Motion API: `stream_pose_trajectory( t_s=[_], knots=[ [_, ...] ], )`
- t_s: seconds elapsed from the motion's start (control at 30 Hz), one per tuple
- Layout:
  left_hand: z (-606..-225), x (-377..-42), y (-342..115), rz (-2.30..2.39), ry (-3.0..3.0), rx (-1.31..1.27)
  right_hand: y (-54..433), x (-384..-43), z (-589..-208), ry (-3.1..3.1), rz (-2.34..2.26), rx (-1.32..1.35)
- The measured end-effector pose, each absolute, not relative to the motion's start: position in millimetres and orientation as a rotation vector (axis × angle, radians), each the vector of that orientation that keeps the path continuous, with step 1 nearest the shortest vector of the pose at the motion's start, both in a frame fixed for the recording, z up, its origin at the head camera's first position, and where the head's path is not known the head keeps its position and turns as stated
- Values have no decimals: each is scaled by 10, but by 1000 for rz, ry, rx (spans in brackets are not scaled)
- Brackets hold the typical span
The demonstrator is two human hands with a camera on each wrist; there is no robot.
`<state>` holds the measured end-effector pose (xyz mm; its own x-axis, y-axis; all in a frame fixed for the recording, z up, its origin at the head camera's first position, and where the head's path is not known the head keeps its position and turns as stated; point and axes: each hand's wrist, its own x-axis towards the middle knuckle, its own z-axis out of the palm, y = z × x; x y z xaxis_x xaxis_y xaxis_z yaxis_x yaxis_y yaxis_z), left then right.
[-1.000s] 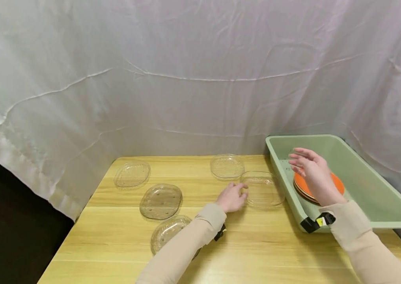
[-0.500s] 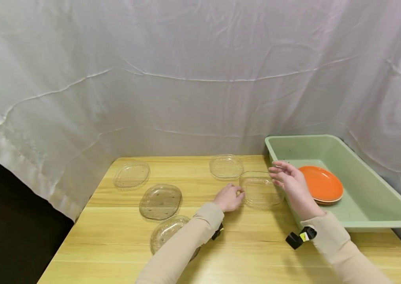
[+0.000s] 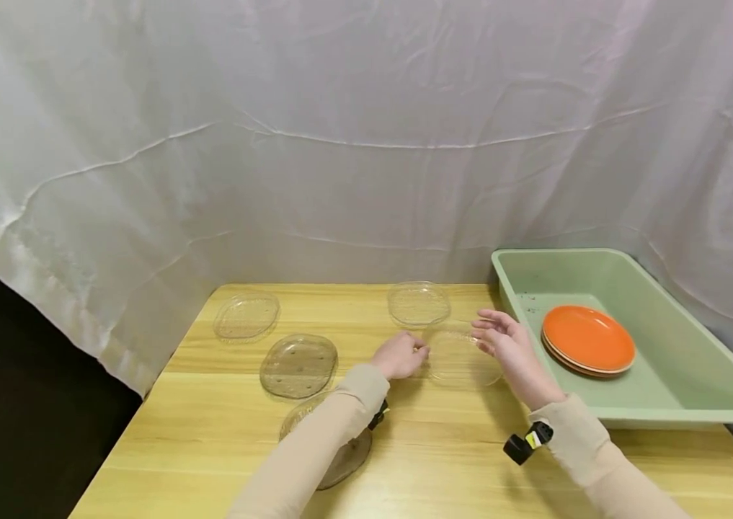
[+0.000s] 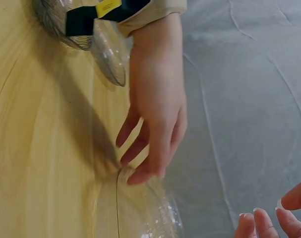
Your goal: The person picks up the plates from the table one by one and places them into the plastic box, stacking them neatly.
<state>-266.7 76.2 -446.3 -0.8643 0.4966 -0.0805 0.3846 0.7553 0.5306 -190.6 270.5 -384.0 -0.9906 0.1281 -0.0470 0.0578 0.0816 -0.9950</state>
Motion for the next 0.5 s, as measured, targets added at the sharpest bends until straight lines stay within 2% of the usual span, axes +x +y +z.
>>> stream_pose_trajectory(
  t_s=[0.5],
  knots=[
    [-4291, -2799, 142, 699, 2714, 580, 2493, -2119, -4126, -2375, 2004, -226]
  ],
)
